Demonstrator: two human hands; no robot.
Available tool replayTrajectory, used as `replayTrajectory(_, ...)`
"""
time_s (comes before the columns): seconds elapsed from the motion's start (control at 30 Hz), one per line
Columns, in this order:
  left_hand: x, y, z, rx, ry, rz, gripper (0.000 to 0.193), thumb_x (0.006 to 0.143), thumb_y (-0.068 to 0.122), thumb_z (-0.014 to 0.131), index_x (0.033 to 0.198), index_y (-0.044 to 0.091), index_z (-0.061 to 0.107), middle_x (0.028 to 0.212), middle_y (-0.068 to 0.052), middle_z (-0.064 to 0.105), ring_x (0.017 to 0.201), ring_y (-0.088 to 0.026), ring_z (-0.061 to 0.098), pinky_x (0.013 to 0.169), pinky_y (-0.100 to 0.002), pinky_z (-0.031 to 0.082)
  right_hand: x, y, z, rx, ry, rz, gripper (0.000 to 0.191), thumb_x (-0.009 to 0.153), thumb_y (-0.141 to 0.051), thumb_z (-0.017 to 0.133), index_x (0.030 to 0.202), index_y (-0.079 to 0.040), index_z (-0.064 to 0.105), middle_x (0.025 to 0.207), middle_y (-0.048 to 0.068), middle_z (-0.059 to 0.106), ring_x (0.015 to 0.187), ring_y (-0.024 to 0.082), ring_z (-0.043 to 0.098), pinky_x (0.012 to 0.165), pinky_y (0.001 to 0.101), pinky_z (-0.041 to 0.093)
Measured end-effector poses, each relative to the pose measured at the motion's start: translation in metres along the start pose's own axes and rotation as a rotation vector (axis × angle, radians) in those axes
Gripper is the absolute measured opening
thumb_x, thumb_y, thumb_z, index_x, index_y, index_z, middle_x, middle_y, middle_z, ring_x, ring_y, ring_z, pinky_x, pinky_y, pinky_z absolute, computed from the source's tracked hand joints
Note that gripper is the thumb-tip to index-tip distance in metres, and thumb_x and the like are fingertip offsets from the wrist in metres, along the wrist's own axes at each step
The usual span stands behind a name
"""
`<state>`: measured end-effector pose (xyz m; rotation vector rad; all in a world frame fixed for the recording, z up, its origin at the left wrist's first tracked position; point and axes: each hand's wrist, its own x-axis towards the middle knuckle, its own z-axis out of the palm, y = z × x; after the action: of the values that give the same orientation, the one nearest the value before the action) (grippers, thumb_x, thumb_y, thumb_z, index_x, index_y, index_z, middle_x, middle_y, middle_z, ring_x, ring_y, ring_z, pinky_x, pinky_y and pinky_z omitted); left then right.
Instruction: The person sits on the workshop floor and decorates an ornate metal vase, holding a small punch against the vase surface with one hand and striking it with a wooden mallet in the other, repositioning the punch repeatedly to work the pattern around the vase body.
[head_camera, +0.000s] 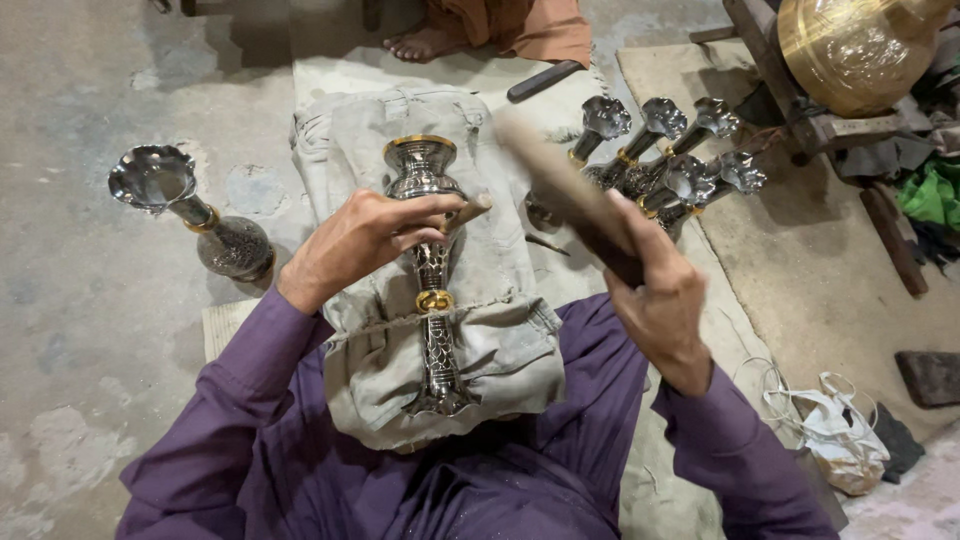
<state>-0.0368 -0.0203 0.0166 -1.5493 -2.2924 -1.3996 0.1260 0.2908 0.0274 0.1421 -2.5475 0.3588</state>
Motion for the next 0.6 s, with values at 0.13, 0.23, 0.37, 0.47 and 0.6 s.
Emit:
replayTrajectory(0.13,0.0,-0.001,0.0,0.039,0.004,-0.013,0.046,0.088,0.017,0.076,0.133,0.016,0.066,0.097,-0.008,0.079,0.081,-0.02,0.078,0.071,-0.034,0.062,-0.005,0.001,0.004,0.024,-0.012,-0.026,0.054,0.1,-0.01,0.068,0.15,-0.018,0.048,0.095,0.003,0.074,0.064,0.011,0.064,0.054,0.0287,0.054)
replayTrajectory(0.23,0.0,-0.003,0.002,0.012,0.025,0.035,0.044,0.089,0.018,0.076,0.133,0.014,0.067,0.099,-0.008,0.079,0.084,-0.02,0.079,0.073,-0.034,0.063,-0.005,-0.002,0.006,0.221,0.017,0.022,0.052,0.1,-0.01,0.064,0.149,-0.014,0.047,0.099,0.007,0.074,0.059,0.008,0.062,0.05,0.026,0.056)
replayTrajectory(0.37,-0.001,-0.005,0.004,0.014,0.027,0.022,0.043,0.089,0.02,0.076,0.131,0.015,0.068,0.101,-0.007,0.079,0.078,-0.02,0.078,0.069,-0.034,0.062,-0.004,-0.009,0.003,-0.126,-0.136,0.048,0.043,0.098,-0.009,0.069,0.14,-0.015,0.059,0.088,0.009,0.076,0.053,0.013,0.062,0.044,0.0323,0.053)
replayTrajectory(0.47,-0.001,-0.006,0.004,0.018,0.044,0.061,0.042,0.09,0.021,0.076,0.131,0.015,0.068,0.102,-0.007,0.079,0.078,-0.021,0.078,0.069,-0.034,0.061,-0.003,-0.016,0.004,0.068,0.112,-0.004,0.049,0.099,-0.005,0.062,0.146,-0.009,0.051,0.102,0.012,0.074,0.067,0.012,0.066,0.055,0.0276,0.058)
replayTrajectory(0.6,-0.002,-0.004,0.003,0.036,0.036,0.059,0.043,0.09,0.021,0.075,0.133,0.017,0.068,0.1,-0.006,0.079,0.077,-0.022,0.077,0.068,-0.034,0.06,-0.005,-0.017,0.005,0.223,0.038,-0.075,0.049,0.103,-0.008,0.062,0.148,-0.011,0.046,0.109,0.011,0.071,0.084,0.017,0.069,0.07,0.034,0.06)
